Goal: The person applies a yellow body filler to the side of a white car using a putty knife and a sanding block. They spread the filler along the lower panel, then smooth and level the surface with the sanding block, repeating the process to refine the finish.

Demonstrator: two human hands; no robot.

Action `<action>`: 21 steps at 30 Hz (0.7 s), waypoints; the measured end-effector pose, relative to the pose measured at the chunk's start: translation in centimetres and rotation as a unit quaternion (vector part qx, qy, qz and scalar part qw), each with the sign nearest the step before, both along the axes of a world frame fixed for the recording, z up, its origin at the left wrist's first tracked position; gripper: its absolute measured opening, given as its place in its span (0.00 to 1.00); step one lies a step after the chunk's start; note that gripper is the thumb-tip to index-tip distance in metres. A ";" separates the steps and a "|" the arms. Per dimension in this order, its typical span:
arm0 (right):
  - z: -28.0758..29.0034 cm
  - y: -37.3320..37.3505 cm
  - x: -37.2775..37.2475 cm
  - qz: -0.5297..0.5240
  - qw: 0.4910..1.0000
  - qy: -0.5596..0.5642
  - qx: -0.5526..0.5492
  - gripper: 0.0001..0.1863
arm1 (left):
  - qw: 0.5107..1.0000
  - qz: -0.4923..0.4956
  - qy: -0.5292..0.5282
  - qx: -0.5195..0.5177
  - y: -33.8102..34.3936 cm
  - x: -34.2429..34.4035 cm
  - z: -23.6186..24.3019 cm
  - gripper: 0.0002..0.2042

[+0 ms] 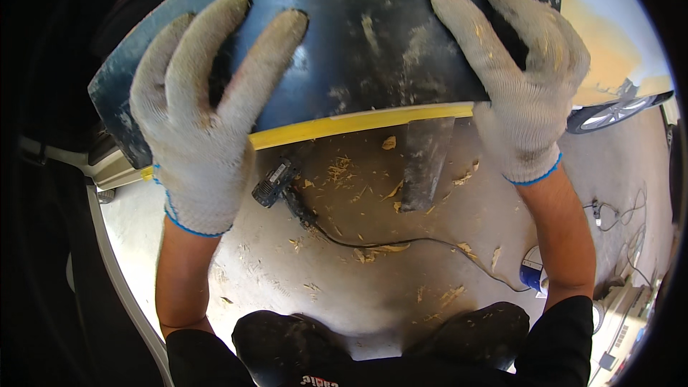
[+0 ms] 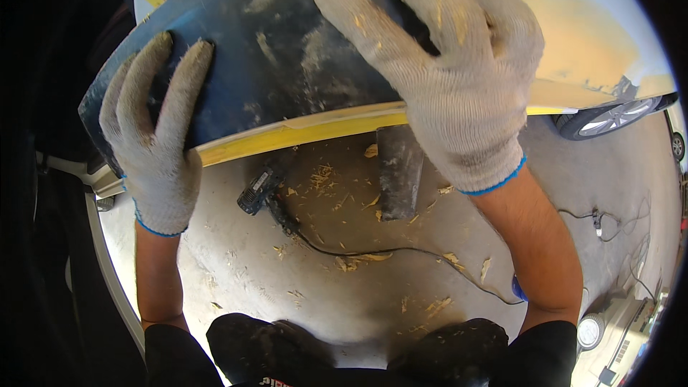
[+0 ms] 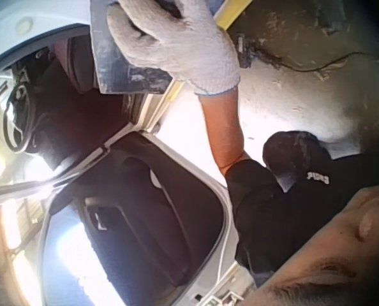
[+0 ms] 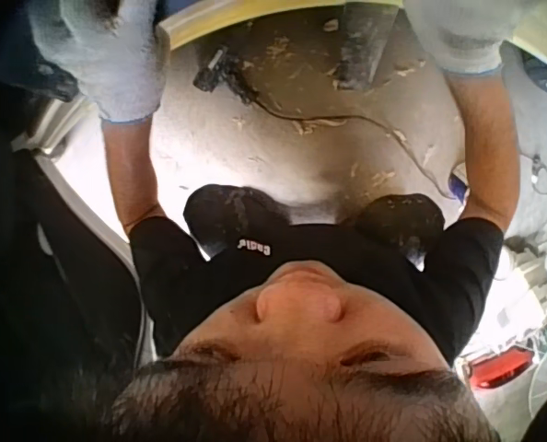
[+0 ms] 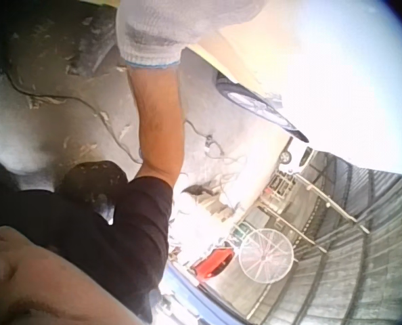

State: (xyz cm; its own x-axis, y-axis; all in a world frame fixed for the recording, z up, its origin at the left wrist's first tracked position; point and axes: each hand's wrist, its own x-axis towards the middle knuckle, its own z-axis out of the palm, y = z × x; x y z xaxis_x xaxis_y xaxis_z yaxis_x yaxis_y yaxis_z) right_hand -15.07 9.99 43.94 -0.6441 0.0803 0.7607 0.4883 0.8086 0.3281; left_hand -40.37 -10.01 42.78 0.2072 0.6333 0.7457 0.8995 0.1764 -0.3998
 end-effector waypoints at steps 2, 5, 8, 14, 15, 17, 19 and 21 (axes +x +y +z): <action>-2.1 0.4 -0.2 0.024 0.998 0.034 0.044 0.38 | 1.000 -0.018 -0.017 0.008 0.7 0.2 -1.9 0.38; -4.4 1.4 -0.1 0.069 0.995 0.053 0.055 0.31 | 0.999 -0.023 -0.037 -0.020 0.5 0.6 -3.6 0.38; -7.3 1.3 0.5 0.080 0.993 0.060 0.059 0.26 | 0.997 -0.018 -0.062 -0.039 -0.1 1.6 -5.9 0.36; -11.4 -1.3 2.1 0.062 0.996 0.056 0.003 0.22 | 0.999 0.003 -0.040 -0.014 -1.1 3.1 -10.8 0.25; -11.3 -2.2 2.6 0.054 0.998 0.044 -0.006 0.23 | 0.998 0.002 -0.054 -0.024 -1.5 3.5 -11.4 0.25; -11.0 -3.6 3.6 0.051 0.998 0.023 -0.042 0.24 | 0.996 0.002 -0.075 -0.057 -2.6 4.6 -10.7 0.24; -9.8 -4.5 4.6 0.063 0.996 0.018 -0.057 0.26 | 0.990 0.006 -0.098 -0.099 -4.5 6.0 -9.4 0.23; -7.1 -4.9 5.2 0.065 0.997 0.012 -0.040 0.28 | 0.989 0.014 -0.096 -0.111 -5.2 6.3 -6.8 0.24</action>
State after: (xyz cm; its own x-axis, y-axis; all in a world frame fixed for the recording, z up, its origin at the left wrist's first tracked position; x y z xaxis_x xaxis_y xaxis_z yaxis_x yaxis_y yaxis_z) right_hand -9.91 5.11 36.87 -0.6350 0.0591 0.7703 0.3848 0.8888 0.2490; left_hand -34.03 -15.16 36.03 0.0545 0.7894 0.6115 0.9585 0.1302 -0.2535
